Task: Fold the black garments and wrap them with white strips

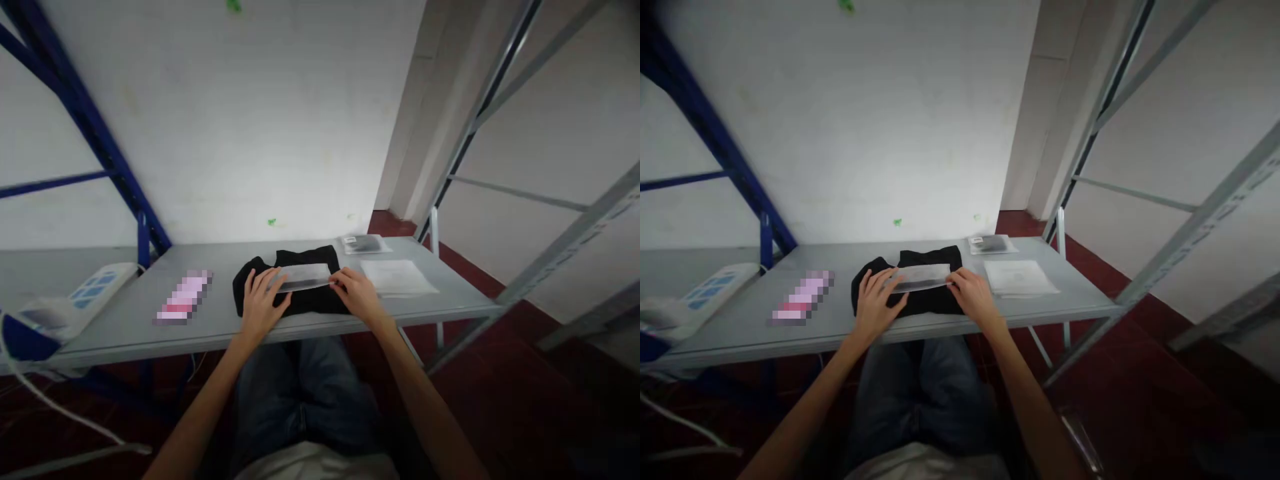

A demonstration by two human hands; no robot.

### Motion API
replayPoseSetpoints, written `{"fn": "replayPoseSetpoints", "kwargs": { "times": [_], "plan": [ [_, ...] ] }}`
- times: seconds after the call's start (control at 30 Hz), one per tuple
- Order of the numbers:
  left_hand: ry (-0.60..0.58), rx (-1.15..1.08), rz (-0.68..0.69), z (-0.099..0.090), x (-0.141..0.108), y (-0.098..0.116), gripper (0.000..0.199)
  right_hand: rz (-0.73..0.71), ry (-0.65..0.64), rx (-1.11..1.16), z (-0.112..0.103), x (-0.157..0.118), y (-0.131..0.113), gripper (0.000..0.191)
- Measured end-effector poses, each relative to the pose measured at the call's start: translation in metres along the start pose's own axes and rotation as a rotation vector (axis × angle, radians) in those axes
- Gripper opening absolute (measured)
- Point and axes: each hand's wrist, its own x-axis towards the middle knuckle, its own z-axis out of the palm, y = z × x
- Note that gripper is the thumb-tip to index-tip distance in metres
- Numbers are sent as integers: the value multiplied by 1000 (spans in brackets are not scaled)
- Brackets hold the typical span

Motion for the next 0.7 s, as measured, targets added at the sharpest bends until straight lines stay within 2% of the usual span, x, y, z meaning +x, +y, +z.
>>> {"fn": "replayPoseSetpoints", "kwargs": {
  "times": [0.1,0.2,0.33,0.5,0.7],
  "plan": [
    [-7,-48,41,-2,-1,8,28,-74,58,36,7,2,-20,22],
    [-30,-104,91,-3,0,20,25,-143,64,76,10,3,-40,28],
    [21,-156,89,-5,3,34,19,-160,72,98,11,1,-56,31],
    [92,-154,116,-12,10,37,15,-152,102,116,15,-1,-58,25],
    [49,-94,167,-19,18,25,12,-59,164,156,16,1,-45,24]
  ]
}}
